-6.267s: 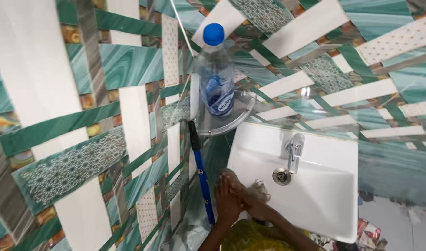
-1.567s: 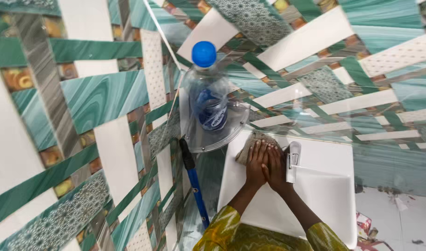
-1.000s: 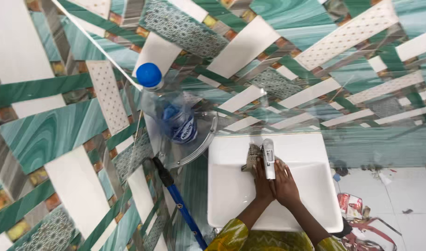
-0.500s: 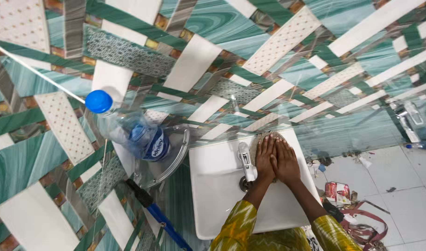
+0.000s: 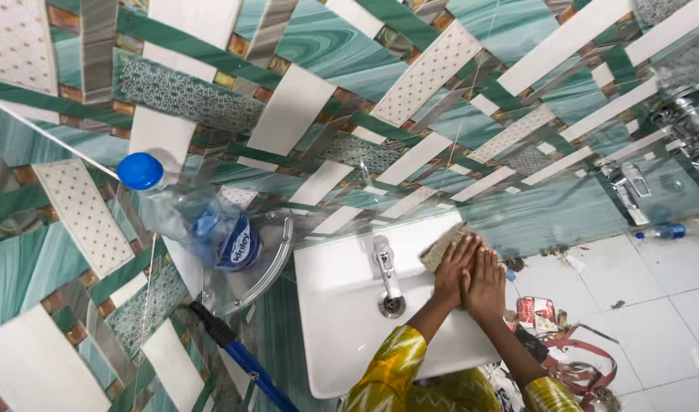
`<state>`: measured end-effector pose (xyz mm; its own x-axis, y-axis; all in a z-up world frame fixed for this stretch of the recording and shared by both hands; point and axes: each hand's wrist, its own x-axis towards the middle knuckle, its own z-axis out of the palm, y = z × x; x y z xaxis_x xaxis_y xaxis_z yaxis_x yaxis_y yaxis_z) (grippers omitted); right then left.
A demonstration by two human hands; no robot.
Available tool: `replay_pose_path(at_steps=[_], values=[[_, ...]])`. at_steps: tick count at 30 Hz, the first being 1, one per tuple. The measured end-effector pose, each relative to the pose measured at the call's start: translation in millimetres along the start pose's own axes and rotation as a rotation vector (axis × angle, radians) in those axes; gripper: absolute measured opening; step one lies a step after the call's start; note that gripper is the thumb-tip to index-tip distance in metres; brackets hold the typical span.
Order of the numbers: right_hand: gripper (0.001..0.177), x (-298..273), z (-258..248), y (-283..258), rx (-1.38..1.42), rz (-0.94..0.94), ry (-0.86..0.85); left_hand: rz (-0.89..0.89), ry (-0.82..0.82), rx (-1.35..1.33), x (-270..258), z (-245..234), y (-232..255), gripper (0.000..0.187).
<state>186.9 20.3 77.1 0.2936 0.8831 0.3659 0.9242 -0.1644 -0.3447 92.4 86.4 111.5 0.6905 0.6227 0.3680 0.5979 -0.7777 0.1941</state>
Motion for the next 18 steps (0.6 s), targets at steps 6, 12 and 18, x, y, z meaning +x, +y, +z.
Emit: replay_pose_path(at_steps=[6, 12, 18], values=[[0.076, -31, 11, -2, -0.095, 0.023, -0.086, 0.015, 0.06, -0.516, -32, 4, -5, 0.065], [0.077, -38, 45, -21, 0.002, -0.062, -0.171, 0.06, -0.147, 0.319, -55, 48, -38, 0.082], [0.083, -56, 72, -64, 0.223, -0.01, -0.223, -0.182, -0.268, -0.464, -99, 58, -78, 0.081]])
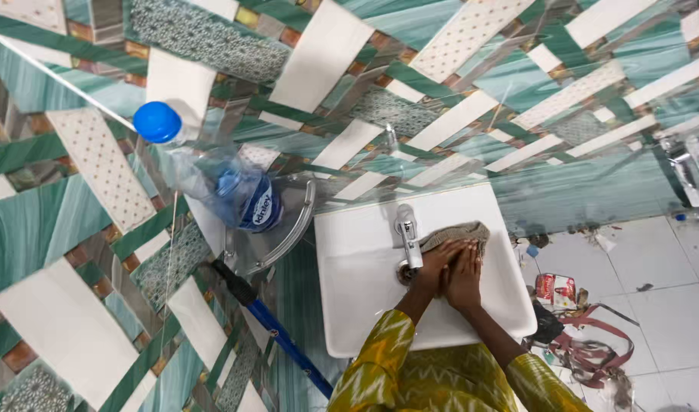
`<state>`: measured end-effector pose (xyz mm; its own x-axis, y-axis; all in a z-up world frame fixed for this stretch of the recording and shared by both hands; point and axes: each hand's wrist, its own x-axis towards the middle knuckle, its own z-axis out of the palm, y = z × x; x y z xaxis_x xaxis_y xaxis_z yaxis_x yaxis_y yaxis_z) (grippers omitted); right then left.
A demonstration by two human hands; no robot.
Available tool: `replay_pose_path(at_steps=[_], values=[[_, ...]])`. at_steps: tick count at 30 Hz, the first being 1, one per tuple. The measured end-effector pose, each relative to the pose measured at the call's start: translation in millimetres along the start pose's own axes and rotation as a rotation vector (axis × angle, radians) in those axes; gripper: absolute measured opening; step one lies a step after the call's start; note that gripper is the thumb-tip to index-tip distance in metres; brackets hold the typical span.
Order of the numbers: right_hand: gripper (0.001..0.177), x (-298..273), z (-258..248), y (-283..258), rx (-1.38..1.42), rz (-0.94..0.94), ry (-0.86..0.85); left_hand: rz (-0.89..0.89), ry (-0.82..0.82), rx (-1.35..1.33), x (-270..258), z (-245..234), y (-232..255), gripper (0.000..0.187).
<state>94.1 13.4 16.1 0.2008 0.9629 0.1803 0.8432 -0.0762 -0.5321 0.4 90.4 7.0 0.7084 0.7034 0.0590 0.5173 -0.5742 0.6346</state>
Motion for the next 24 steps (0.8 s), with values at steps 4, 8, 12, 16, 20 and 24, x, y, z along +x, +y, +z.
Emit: replay_pose_path(at_steps=[4, 8, 12, 16, 20, 24], values=[[0.084, 5, 8, -14, -0.148, 0.004, -0.204, 0.101, 0.226, -0.12, -35, -8, -8, 0.064], [0.082, 3, 18, -21, -0.143, -0.018, -0.262, 0.258, 0.375, -0.09, -35, -15, -21, 0.053], [0.084, -3, 30, -30, -0.133, -0.013, -0.355, 0.0, 0.327, -0.418, -62, -18, -21, 0.045], [0.089, -10, 41, -39, -0.048, -0.084, -0.31, -0.245, 0.007, -0.01, -83, -32, -24, 0.041], [0.075, -12, 55, -55, -0.151, -0.045, -0.539, -0.035, 0.248, 0.408, -102, -29, -38, 0.051], [0.082, -13, 70, -72, 0.092, -0.12, -0.453, -0.246, 0.273, 0.263, -133, -23, -48, 0.066]])
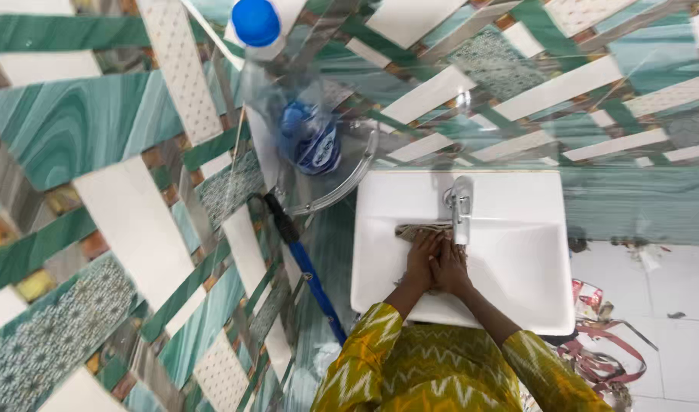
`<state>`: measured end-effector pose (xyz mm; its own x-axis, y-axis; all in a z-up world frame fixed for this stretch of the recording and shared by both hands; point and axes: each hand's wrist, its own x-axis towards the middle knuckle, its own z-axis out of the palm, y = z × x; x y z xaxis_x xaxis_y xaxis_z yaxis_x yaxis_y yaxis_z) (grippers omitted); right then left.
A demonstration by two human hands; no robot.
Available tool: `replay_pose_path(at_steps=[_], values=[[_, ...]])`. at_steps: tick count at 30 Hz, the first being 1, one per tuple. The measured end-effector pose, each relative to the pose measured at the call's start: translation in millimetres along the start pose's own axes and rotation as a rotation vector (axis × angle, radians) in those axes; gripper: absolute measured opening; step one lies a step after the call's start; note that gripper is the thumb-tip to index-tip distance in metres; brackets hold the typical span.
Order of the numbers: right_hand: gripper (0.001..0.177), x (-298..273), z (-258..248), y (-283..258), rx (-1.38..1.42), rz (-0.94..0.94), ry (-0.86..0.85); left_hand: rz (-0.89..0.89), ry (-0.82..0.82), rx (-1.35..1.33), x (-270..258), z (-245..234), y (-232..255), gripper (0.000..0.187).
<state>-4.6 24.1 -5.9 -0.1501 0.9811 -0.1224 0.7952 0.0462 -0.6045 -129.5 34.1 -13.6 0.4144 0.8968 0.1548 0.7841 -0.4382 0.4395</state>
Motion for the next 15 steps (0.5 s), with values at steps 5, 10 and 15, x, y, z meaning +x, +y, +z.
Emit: replay_pose_path(at_steps=[5, 10, 15], values=[[0.074, 4, 17, -12, 0.177, -0.269, 0.045, -0.076, -0.398, 0.687, -7, -13, -10, 0.099], [0.068, 25, 40, -39, 0.261, -0.421, -0.01, -0.255, -0.479, 0.759, -19, -52, -17, 0.094], [0.068, 40, 59, -64, 0.728, -0.314, -0.26, -0.394, -0.165, 0.644, -44, -80, -31, 0.082]])
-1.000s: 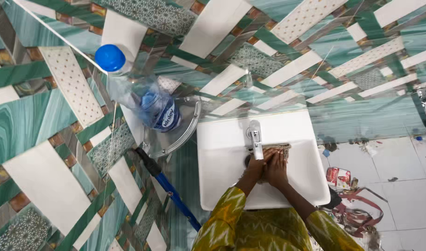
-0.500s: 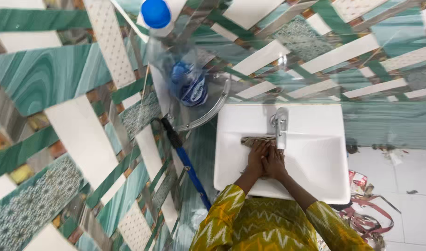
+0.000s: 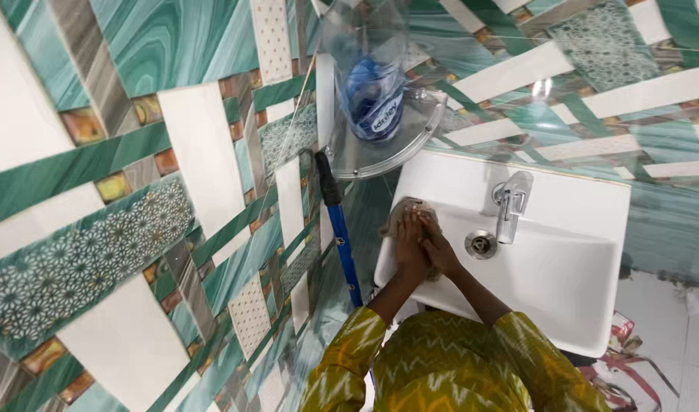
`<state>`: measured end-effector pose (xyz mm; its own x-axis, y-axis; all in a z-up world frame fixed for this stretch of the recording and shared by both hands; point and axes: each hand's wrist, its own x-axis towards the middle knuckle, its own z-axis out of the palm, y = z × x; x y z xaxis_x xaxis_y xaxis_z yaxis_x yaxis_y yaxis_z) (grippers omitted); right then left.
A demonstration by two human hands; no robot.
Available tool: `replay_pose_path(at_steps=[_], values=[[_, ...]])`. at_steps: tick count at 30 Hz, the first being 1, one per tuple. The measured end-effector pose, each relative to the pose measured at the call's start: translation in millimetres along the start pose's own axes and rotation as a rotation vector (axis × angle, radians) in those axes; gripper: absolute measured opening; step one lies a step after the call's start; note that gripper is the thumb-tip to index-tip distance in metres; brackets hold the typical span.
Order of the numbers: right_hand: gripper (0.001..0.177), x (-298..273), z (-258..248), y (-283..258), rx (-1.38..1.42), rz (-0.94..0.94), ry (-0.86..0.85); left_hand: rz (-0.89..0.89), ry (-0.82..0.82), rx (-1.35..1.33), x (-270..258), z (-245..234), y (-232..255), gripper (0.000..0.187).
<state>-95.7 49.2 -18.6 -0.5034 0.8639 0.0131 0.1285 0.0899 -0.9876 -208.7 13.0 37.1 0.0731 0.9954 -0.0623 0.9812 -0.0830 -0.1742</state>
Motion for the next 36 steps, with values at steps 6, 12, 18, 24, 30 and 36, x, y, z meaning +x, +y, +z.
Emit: replay_pose_path(at_steps=[6, 12, 18, 24, 30, 36], values=[[0.059, -8, 25, -14, -0.046, -0.132, -0.076, -0.192, 0.272, -0.296, -53, -24, -12, 0.07], [0.063, -67, 17, -43, -0.329, 0.119, -0.44, -0.222, -0.048, -0.497, -120, -100, -21, 0.042], [0.061, -121, -63, -72, -0.605, 0.195, -0.353, 0.084, -0.106, -0.687, -96, -78, 30, 0.037], [0.044, -188, -161, -132, -0.974, 0.608, -0.366, 0.48, -0.466, -0.712, -57, -78, 141, 0.051], [0.036, -227, -156, -87, -1.147, -0.003, -0.086, 0.452, -0.312, -0.656, -63, -46, 141, 0.036], [0.045, -116, -49, -52, -0.293, 0.237, -0.328, 0.178, -0.137, -0.676, -102, -48, -2, 0.023]])
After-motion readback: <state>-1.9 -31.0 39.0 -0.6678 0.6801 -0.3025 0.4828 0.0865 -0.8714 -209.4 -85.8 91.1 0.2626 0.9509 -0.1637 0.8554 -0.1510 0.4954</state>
